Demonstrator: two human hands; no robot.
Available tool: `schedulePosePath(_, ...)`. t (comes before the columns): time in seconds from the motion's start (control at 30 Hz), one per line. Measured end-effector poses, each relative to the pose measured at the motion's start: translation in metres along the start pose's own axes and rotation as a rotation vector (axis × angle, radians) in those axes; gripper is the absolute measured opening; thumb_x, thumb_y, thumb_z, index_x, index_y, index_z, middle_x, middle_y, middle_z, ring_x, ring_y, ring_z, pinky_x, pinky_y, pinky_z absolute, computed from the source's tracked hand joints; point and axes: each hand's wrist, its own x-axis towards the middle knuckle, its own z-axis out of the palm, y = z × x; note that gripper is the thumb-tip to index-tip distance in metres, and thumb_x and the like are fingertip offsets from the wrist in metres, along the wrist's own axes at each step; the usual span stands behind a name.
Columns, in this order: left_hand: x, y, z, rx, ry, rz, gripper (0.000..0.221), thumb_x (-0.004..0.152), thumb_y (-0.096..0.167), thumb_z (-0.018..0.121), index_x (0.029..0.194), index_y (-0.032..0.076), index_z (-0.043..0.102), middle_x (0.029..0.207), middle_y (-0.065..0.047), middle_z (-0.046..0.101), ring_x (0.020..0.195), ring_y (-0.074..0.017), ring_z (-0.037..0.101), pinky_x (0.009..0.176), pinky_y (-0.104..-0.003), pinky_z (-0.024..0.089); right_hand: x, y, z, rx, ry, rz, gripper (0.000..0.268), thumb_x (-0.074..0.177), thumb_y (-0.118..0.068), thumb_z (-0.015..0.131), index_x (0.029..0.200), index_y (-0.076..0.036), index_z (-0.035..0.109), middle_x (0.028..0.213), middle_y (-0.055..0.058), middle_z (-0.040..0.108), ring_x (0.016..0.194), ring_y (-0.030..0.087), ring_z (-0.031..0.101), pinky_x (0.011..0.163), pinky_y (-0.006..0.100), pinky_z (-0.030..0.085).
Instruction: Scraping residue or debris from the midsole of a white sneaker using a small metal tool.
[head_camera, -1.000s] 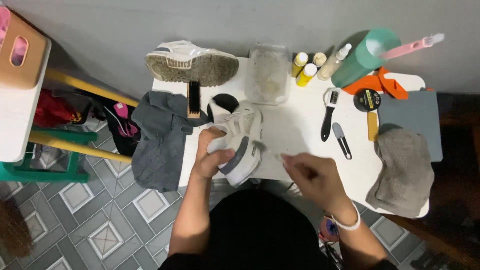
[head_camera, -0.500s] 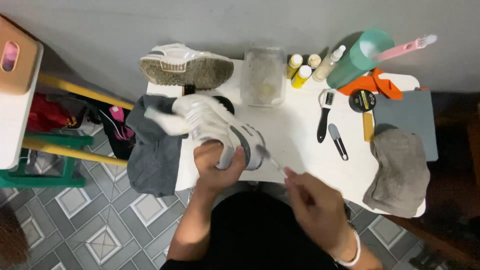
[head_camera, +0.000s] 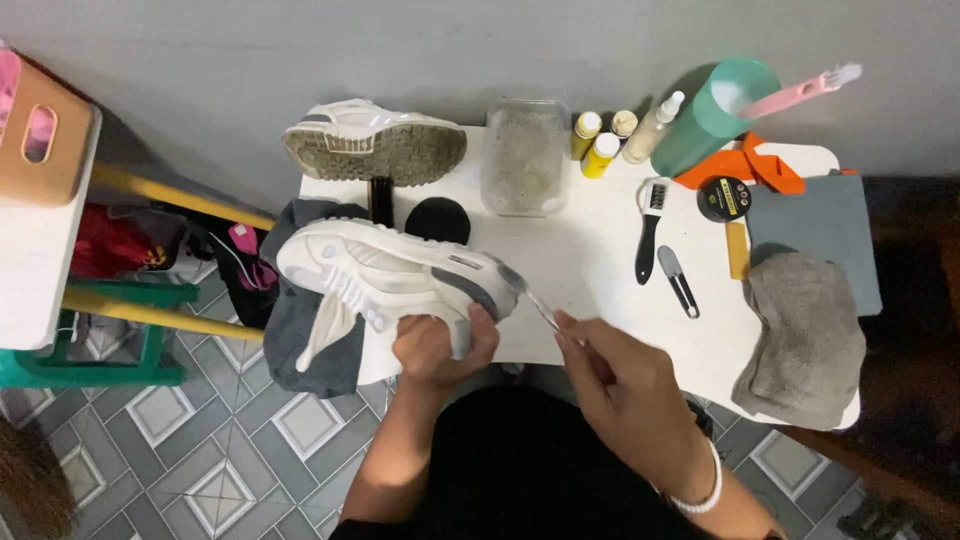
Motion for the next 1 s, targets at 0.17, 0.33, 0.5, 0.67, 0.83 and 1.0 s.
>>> schedulePosePath(0.17, 0.004, 0.007, -0.002, -0.100, -0.018, 0.104, 0.049, 0.078, 0.005, 0.077, 0.057, 0.009, 0.033, 0.049, -0.003, 0.033, 0.041, -0.0180, 0.037, 0.041, -0.031, 0.035, 0.017, -0.005, -0.012, 0.025, -0.098, 0.072, 0.011, 0.099, -0.012, 0.062, 0.105, -0.005, 0.068, 0.059, 0.000, 0.041, 0.049, 0.010, 0.032, 0.047, 0.025, 0.033)
schedulePosePath(0.33, 0.002, -0.006, -0.006, -0.016, 0.022, 0.062, 0.052, 0.074, 0.007, 0.078, 0.056, 0.011, 0.029, 0.048, 0.000, 0.030, 0.040, -0.0166, 0.034, 0.042, -0.029, 0.029, 0.016, -0.002, -0.021, -0.009, -0.169, 0.059, 0.013, 0.098, -0.012, 0.062, 0.104, -0.007, 0.071, 0.058, 0.000, 0.039, 0.049, 0.012, 0.029, 0.047, 0.027, 0.030)
schedulePosePath(0.5, 0.006, -0.003, -0.006, 0.000, -0.038, 0.269, 0.018, 0.081, 0.003, 0.072, 0.076, 0.011, 0.056, 0.055, 0.000, 0.035, 0.041, -0.0129, 0.038, 0.041, -0.026, 0.040, 0.042, -0.003, -0.012, -0.034, -0.136, 0.012, 0.012, 0.092, 0.001, 0.063, 0.094, -0.001, 0.074, 0.040, 0.010, 0.055, 0.035, 0.017, 0.052, 0.039, 0.027, 0.043)
schedulePosePath(0.67, 0.000, -0.007, 0.000, -0.074, 0.112, 0.077, 0.042, 0.071, 0.008, 0.077, 0.046, 0.013, 0.043, 0.042, -0.001, 0.038, 0.031, -0.0139, 0.037, 0.036, -0.022, 0.033, 0.029, -0.005, -0.018, -0.041, -0.121, 0.027, 0.010, 0.090, -0.006, 0.067, 0.096, -0.005, 0.075, 0.038, 0.010, 0.050, 0.033, 0.020, 0.052, 0.037, 0.030, 0.043)
schedulePosePath(0.83, 0.010, 0.003, 0.000, -0.184, 0.095, 0.027, 0.043, 0.071, 0.003, 0.076, 0.046, 0.010, 0.042, 0.041, -0.003, 0.038, 0.031, -0.0134, 0.039, 0.034, -0.021, 0.032, 0.041, -0.005, -0.016, -0.010, -0.149, 0.018, 0.012, 0.089, 0.000, 0.066, 0.095, -0.002, 0.075, 0.038, 0.009, 0.054, 0.034, 0.017, 0.051, 0.038, 0.026, 0.042)
schedulePosePath(1.0, -0.001, -0.010, -0.001, -0.082, 0.117, 0.022, 0.039, 0.069, 0.006, 0.077, 0.046, 0.012, 0.045, 0.042, -0.001, 0.039, 0.032, -0.0142, 0.038, 0.038, -0.021, 0.033, 0.030, -0.008, -0.019, -0.016, -0.154, 0.034, 0.014, 0.088, -0.004, 0.067, 0.098, -0.006, 0.077, 0.037, 0.009, 0.054, 0.033, 0.018, 0.053, 0.038, 0.028, 0.044)
